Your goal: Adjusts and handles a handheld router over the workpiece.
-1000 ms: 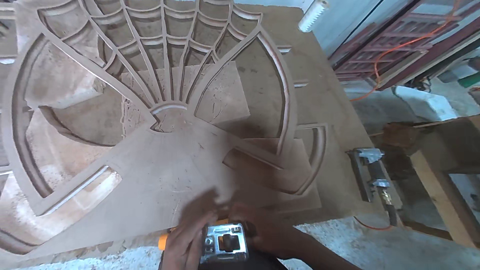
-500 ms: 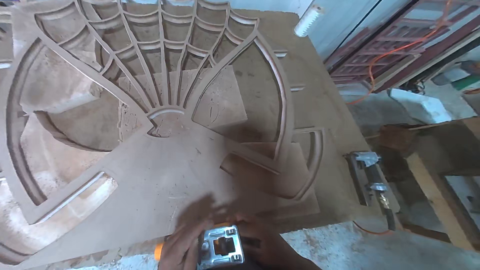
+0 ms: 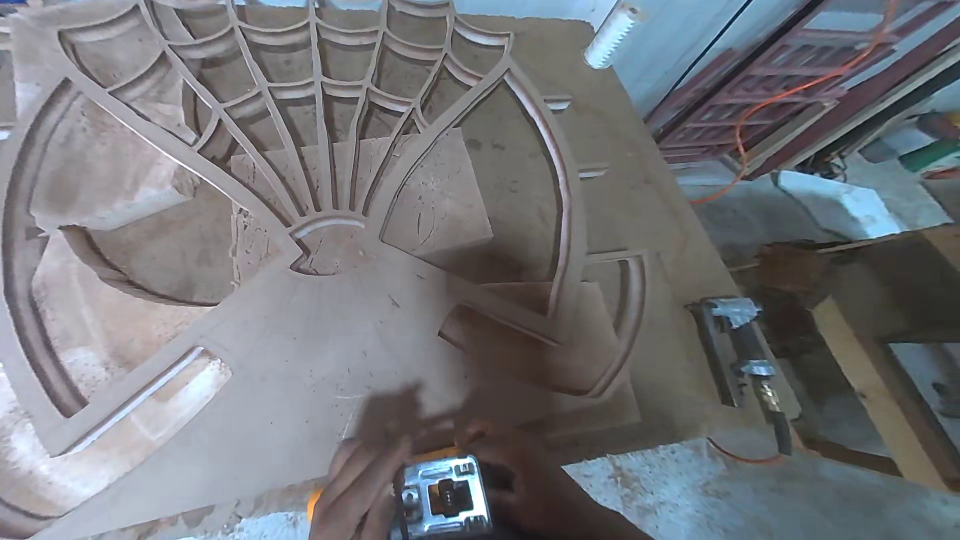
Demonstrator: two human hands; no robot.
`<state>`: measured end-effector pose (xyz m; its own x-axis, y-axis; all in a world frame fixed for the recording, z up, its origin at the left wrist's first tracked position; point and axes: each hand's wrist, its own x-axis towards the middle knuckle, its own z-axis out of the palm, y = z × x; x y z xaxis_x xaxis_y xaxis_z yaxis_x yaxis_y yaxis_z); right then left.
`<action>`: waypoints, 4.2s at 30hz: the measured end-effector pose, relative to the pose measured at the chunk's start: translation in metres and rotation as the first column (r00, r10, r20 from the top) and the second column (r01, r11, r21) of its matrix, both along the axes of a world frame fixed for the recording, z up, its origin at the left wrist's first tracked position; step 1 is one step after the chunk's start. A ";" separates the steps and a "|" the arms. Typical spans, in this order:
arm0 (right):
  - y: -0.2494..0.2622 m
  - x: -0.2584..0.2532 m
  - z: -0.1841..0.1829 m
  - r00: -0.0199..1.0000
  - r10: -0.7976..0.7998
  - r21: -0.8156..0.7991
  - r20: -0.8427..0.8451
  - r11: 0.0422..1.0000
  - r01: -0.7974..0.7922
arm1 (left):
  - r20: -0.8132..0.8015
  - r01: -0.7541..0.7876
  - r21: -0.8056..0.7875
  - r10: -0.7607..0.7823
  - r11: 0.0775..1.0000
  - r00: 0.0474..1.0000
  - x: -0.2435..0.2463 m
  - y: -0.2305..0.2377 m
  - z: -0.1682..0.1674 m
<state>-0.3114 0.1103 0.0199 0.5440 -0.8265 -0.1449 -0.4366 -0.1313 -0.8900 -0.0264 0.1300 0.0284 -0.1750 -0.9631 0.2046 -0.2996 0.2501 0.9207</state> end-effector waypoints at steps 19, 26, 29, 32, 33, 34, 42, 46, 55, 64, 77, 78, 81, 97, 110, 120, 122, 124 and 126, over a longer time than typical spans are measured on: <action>0.029 0.012 0.005 0.962 -0.270 0.080 -0.041 0.959 0.273 | -0.313 0.051 0.156 0.000 0.986 0.950 0.002 0.003 0.027; 0.031 0.013 0.010 0.961 -0.268 0.148 -0.062 0.950 0.275 | -0.399 0.199 0.186 -0.111 0.962 0.910 0.008 -0.009 0.030; 0.031 0.013 0.009 0.962 -0.258 0.159 -0.088 0.950 0.269 | -0.380 0.190 0.146 -0.122 0.971 0.917 0.011 -0.009 0.026; 0.031 0.012 0.010 0.961 -0.261 0.164 -0.088 0.948 0.273 | -0.428 0.235 0.186 -0.137 0.954 0.893 0.010 -0.009 0.032; 0.031 0.012 0.009 0.961 -0.264 0.164 -0.087 0.947 0.275 | -0.431 0.234 0.224 -0.120 0.946 0.895 0.010 -0.008 0.035; 0.031 0.012 0.008 0.960 -0.263 0.164 -0.092 0.947 0.275 | -0.443 0.242 0.254 -0.110 0.937 0.890 0.010 -0.008 0.039; 0.028 0.012 0.012 0.959 -0.267 0.202 -0.097 0.938 0.282 | 0.042 0.106 0.260 -0.121 0.960 0.992 0.021 -0.012 0.053; 0.029 0.011 0.010 0.963 -0.256 0.186 -0.084 0.945 0.268 | 0.124 0.175 0.233 -0.208 0.957 0.970 0.019 -0.010 0.063; 0.027 0.003 0.009 0.988 -0.148 0.132 -0.032 0.980 0.151 | 0.104 0.222 0.176 -0.242 0.959 0.965 0.012 0.000 0.047; 0.036 0.011 0.007 0.977 -0.197 0.043 -0.085 0.979 0.201 | 0.232 0.254 0.002 -0.248 0.967 0.941 -0.009 0.002 0.037; 0.034 0.013 0.011 0.974 -0.220 0.056 -0.051 0.973 0.223 | 0.442 0.401 0.098 -0.401 0.911 0.802 -0.022 -0.021 0.067; 0.033 0.013 0.011 0.975 -0.219 0.063 -0.048 0.973 0.221 | 0.439 0.402 0.102 -0.404 0.910 0.802 -0.022 -0.023 0.068; 0.033 0.013 0.012 0.975 -0.215 0.080 -0.051 0.973 0.218 | 0.427 0.385 0.105 -0.391 0.917 0.815 -0.022 -0.027 0.072; 0.029 0.010 0.006 0.985 -0.175 0.018 -0.003 0.984 0.175 | 0.508 0.380 0.171 -0.412 0.909 0.757 -0.030 -0.029 0.070; 0.028 0.006 -0.004 0.987 -0.155 -0.002 0.040 0.988 0.155 | 0.503 0.333 0.317 -0.455 0.888 0.735 -0.032 -0.033 0.075; 0.026 0.006 -0.002 0.987 -0.147 -0.003 0.069 0.989 0.147 | 0.607 0.290 0.158 -0.325 0.944 0.725 -0.033 -0.020 0.081; 0.025 0.007 -0.003 0.986 -0.146 -0.010 0.079 0.989 0.147 | 0.626 0.285 0.136 -0.305 0.949 0.718 -0.035 -0.019 0.081; 0.025 0.007 -0.004 0.984 -0.151 -0.011 0.090 0.988 0.153 | 0.645 0.271 0.118 -0.281 0.955 0.710 -0.037 -0.017 0.083; 0.026 0.006 -0.005 0.984 -0.152 -0.004 0.090 0.988 0.153 | 0.654 0.263 0.117 -0.273 0.958 0.705 -0.038 -0.015 0.084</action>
